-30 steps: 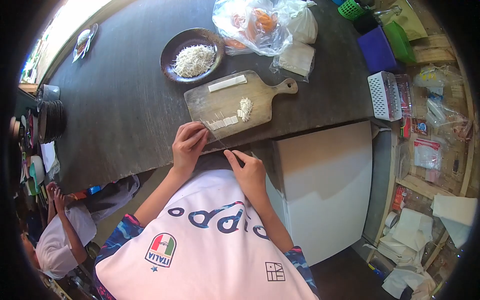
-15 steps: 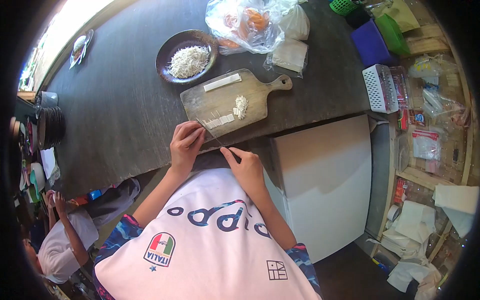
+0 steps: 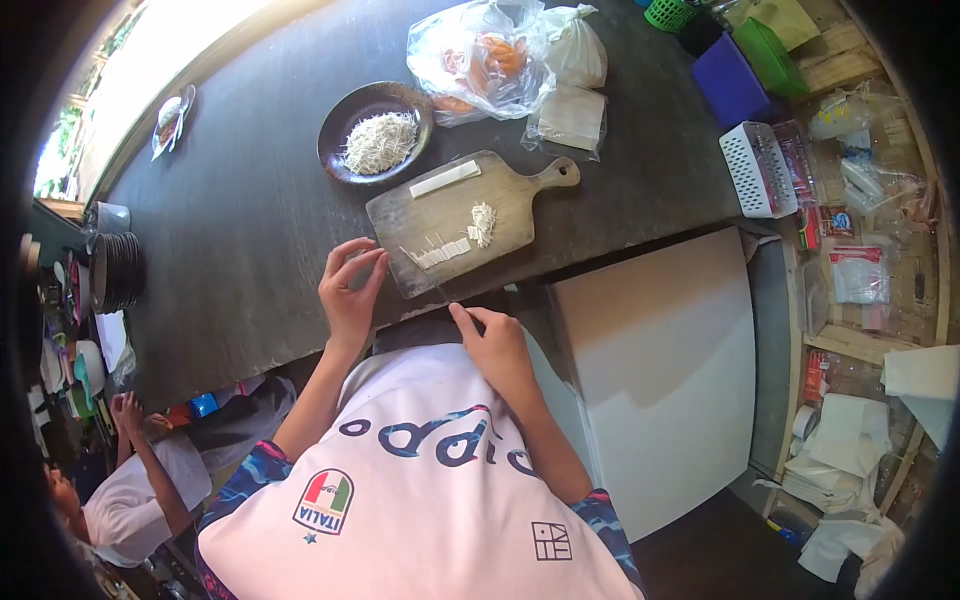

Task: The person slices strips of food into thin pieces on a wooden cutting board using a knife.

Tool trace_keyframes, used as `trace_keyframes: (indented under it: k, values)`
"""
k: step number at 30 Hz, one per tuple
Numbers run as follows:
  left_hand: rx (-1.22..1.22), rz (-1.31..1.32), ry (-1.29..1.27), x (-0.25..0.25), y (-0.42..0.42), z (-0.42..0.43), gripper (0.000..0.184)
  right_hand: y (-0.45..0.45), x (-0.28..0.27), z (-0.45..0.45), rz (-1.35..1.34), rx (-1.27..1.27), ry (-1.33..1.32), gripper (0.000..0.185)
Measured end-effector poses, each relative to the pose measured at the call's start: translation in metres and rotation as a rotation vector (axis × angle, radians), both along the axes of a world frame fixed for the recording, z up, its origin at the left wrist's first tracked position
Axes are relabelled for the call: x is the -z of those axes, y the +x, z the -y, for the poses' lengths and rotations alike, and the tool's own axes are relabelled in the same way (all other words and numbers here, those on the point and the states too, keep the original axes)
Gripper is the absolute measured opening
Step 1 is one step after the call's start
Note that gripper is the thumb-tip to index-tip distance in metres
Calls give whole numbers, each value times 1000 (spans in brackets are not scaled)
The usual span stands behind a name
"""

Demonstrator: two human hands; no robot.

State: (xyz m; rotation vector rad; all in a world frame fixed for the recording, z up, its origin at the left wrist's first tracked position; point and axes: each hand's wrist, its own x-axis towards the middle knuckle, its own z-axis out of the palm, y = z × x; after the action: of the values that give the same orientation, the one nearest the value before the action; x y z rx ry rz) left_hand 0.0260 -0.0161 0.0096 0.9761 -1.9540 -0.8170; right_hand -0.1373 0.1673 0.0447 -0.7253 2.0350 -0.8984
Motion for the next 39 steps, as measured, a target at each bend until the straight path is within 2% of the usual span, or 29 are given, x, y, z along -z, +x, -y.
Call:
trace_keyframes:
  k: [3, 6, 9, 13, 17, 22, 30, 32, 36, 39]
  values:
    - [13, 9, -11, -2, -2, 1, 18, -15, -5, -5, 35, 98, 52, 51]
    - [30, 29, -51, 0, -5, 3, 22, -22, -11, -8, 4, 115, -2, 47]
    - [51, 58, -98, -2, -12, 8, 26, -5, -9, 0, 48, 29, -71, 43]
    - [24, 78, -123, -5, -12, 16, 29, -8, -1, 8, 101, 76, -44, 47]
    - [54, 92, -140, -5, -12, 22, 28, -28, 5, -1, 12, 173, -57, 50]
    - [159, 146, -189, -14, -35, 34, 29, -14, -6, -4, 6, 116, -93, 46]
    - [288, 325, -311, -16, -110, 61, 28, -34, 3, -5, -80, 192, -53, 46]
    - [290, 375, -385, -8, -122, 66, 28, -32, 10, -8, -30, 183, -99, 45]
    - [336, 438, -349, -6, -131, 73, 22, -22, 10, -13, 40, 134, -107, 44]
    - [329, 382, -267, -6, -132, 77, 16, -25, 17, -16, 87, 153, -114, 42]
